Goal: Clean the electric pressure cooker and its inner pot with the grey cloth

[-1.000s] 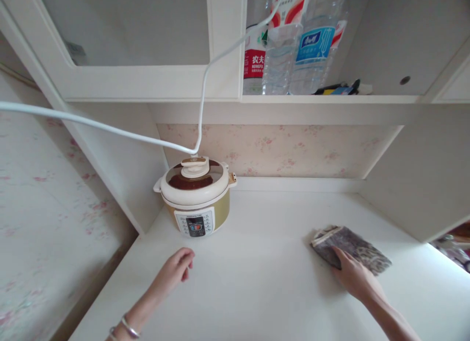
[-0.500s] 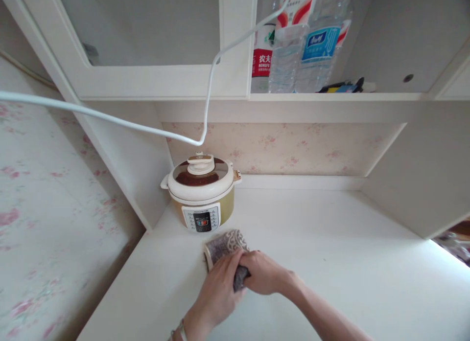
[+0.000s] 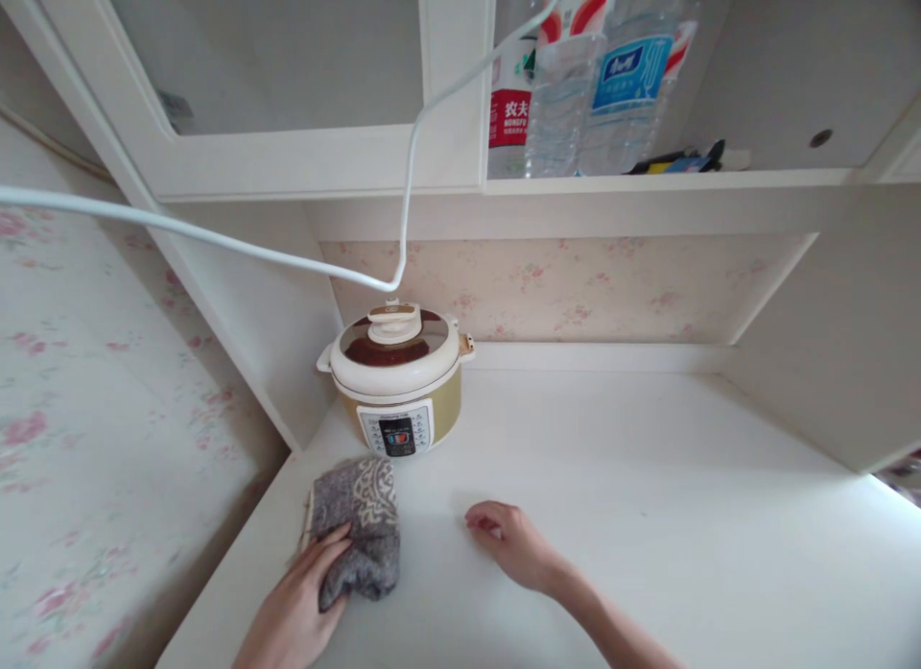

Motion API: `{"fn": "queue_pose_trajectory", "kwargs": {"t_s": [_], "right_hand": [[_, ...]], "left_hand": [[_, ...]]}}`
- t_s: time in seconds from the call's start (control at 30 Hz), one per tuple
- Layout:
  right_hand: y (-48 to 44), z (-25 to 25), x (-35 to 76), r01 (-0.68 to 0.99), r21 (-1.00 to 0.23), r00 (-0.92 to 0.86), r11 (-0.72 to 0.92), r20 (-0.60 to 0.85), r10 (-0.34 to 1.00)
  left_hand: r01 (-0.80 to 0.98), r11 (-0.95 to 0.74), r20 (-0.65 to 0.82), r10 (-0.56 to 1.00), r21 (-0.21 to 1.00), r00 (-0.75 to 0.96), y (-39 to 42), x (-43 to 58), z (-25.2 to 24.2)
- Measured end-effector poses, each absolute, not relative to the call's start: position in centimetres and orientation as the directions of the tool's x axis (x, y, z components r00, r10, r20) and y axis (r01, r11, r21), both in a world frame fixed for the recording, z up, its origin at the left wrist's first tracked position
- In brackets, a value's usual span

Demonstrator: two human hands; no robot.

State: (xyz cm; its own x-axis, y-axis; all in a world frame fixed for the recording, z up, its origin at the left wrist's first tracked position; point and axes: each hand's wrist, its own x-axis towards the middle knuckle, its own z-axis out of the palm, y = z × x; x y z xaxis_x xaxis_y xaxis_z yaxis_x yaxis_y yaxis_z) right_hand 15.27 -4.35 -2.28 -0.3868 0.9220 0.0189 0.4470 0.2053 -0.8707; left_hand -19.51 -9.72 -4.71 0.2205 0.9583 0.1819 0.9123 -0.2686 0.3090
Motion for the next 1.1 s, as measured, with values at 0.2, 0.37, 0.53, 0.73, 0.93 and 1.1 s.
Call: {"fn": "queue_pose_trajectory", "kwargs": {"t_s": [0.2,0.37,0.53,0.73,0.93,1.1], "right_hand": [[-5.0,-2.7,15.4,0.455,-0.877,-0.333,0.155,-0.006,0.943],[-2.2,-1.0,12.6,0.379,-0.912,-0.36,0.156,0.01,0.933],[2.3,-0.5,9.3,0.29,-0.956,-0.292,-0.043,-0.131,0.947],[3.1,-1.8,6.7,0.074,-0.979,-0.299,-0.19,-0.203,0.932],[3.5,-2.3,4.5,-0.205,-0.96,-0.296,-0.188,-0.122,0.947],[4.5,-2.2,3.6,-0.224,-0.953,-0.359,-0.206,-0.115,0.926]], "left_hand": [[0.881,-0.2,-0.01,0.974,0.43,0.226,-8.8,-19.5,-2.6],[0.91,-0.064,0.091,0.995,0.41,0.029,-7.5,-16.3,-2.5],[0.975,-0.082,0.453,0.891,0.205,-0.021,-8.2,-14.7,-5.8],[0.949,-0.263,0.445,0.88,0.172,0.163,-8.7,-18.3,-7.7],[0.92,-0.307,0.346,0.914,0.245,0.213,-7.5,-19.5,-6.7],[0.906,-0.345,0.319,0.911,0.246,0.26,-7.1,-19.8,-6.6]]}}
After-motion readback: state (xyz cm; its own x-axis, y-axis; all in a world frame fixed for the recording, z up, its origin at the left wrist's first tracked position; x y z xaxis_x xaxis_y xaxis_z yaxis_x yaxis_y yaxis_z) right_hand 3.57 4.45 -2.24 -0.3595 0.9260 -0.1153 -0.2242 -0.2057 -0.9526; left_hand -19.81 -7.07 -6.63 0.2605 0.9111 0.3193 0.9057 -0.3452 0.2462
